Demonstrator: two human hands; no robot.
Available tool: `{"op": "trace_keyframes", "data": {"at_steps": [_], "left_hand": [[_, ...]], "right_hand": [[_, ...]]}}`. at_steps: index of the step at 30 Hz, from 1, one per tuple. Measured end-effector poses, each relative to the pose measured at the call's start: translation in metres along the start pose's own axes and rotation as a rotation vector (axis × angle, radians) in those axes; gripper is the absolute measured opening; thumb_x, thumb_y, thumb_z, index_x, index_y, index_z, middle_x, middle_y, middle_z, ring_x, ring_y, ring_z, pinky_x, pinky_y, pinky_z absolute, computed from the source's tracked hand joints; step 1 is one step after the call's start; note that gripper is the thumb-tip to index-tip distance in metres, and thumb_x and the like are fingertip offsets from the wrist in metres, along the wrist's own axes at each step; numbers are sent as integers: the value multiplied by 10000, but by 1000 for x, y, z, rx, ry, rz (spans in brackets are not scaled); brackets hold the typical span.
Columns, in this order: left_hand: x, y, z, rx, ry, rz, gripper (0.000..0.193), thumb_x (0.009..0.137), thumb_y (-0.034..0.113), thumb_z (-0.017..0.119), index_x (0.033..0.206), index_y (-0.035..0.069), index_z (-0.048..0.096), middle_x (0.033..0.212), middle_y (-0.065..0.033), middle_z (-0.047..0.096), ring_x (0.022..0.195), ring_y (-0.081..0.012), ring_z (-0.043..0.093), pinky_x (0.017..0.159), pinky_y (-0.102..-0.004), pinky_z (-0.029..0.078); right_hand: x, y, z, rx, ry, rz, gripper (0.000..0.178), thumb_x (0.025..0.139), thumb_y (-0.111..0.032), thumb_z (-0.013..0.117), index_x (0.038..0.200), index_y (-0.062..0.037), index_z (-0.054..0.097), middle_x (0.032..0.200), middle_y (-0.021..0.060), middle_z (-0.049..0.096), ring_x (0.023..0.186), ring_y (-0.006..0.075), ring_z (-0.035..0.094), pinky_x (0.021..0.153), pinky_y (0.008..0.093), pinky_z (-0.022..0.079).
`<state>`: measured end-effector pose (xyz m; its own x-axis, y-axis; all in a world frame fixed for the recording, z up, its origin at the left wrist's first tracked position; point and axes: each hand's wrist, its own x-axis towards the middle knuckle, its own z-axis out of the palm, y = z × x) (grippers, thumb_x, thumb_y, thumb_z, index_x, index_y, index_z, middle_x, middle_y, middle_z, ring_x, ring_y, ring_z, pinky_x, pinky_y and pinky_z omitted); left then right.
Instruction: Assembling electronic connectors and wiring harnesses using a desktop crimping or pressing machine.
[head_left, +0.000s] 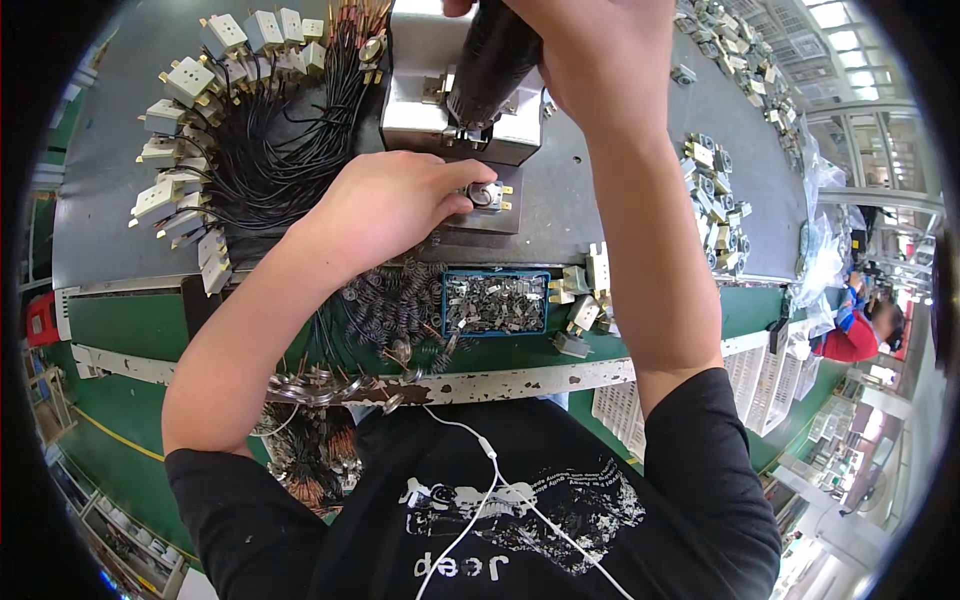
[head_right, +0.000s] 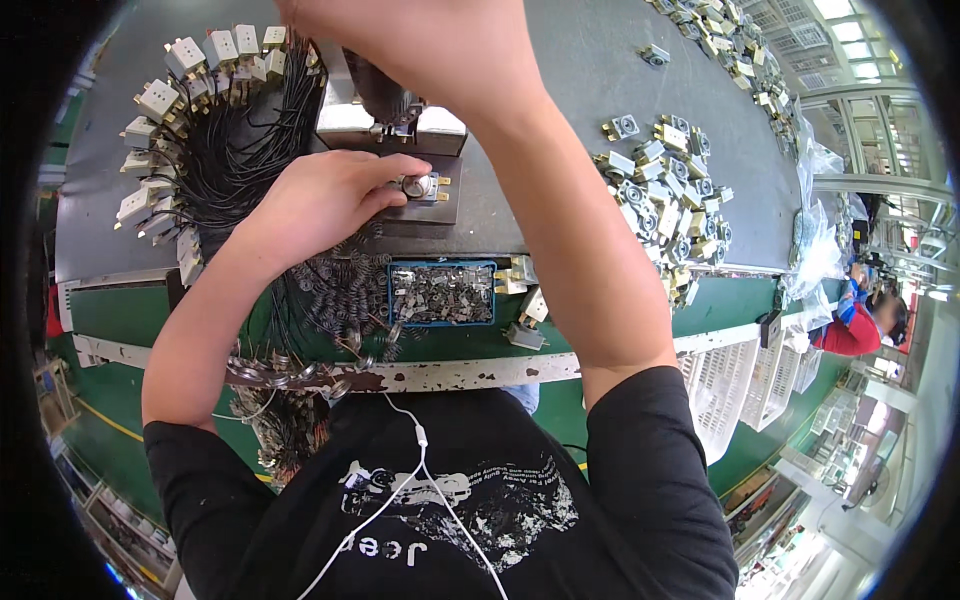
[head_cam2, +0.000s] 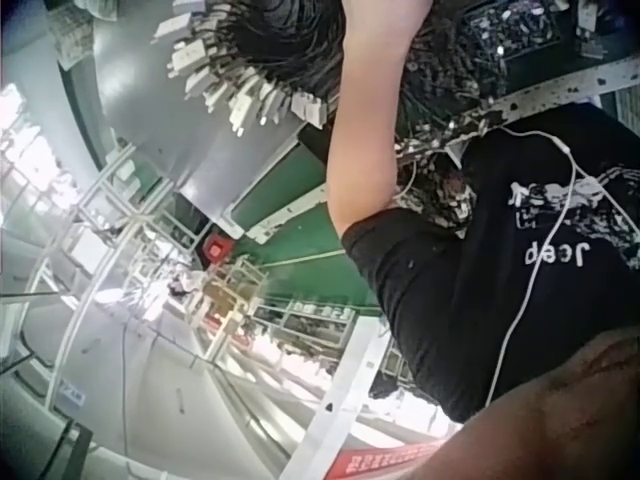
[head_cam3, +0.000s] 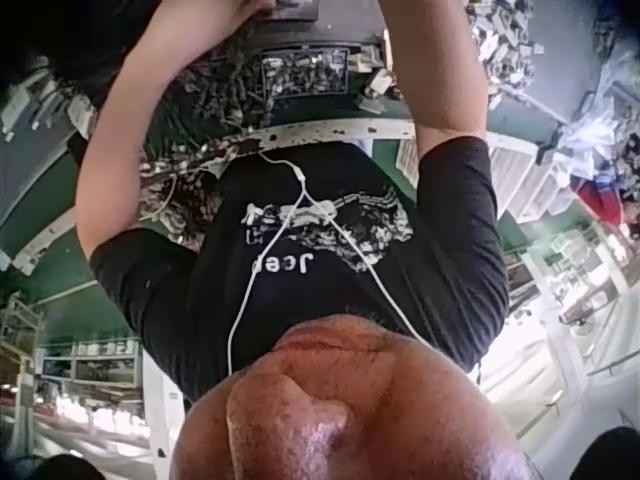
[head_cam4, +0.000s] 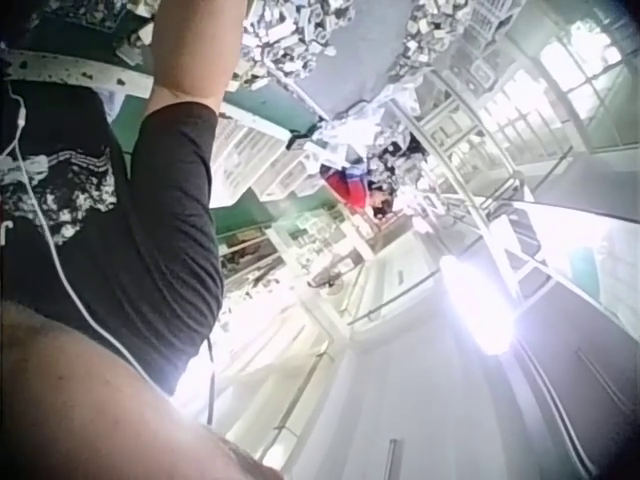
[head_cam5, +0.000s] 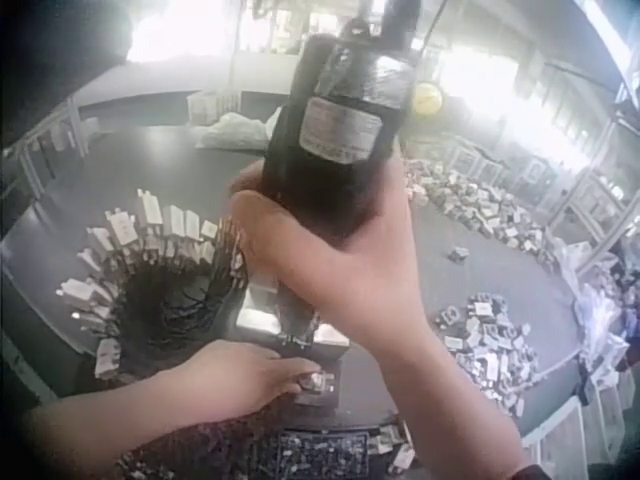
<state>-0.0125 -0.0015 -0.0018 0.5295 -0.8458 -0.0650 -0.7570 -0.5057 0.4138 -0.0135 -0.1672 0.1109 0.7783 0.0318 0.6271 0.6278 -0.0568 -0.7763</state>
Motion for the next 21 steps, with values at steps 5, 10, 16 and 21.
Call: {"op": "trace_keyframes", "data": {"at_steps": [5,10,16,21], "left_hand": [[-2,0,1,-30,29,21,323,988,270,634,1308,233,661,937,-90,712,924,-308,698,784,-443,565],[-7,-5,8,-47,76,31,330,974,248,653,1301,207,659,984,-94,726,949,-320,696,812,-438,566],[-1,-4,-2,-113,44,57,322,980,287,647,1276,158,652,1036,-103,738,992,-333,697,832,-446,565],[-3,-7,0,-69,45,52,329,990,307,632,1301,201,646,998,-96,741,965,-319,709,805,-456,569]], "right_hand": [[-11,12,23,97,333,-177,474,872,0,735,1284,2,502,958,82,704,864,175,701,750,296,577],[-36,0,0,-176,247,-81,295,881,6,726,1149,10,603,886,72,702,783,157,694,679,280,565],[-60,-25,-15,-102,297,327,97,896,15,722,983,3,681,773,44,675,625,117,642,540,249,505],[-58,-8,-10,-104,371,420,83,904,2,731,975,1,689,779,33,675,616,102,624,544,242,492]]}}
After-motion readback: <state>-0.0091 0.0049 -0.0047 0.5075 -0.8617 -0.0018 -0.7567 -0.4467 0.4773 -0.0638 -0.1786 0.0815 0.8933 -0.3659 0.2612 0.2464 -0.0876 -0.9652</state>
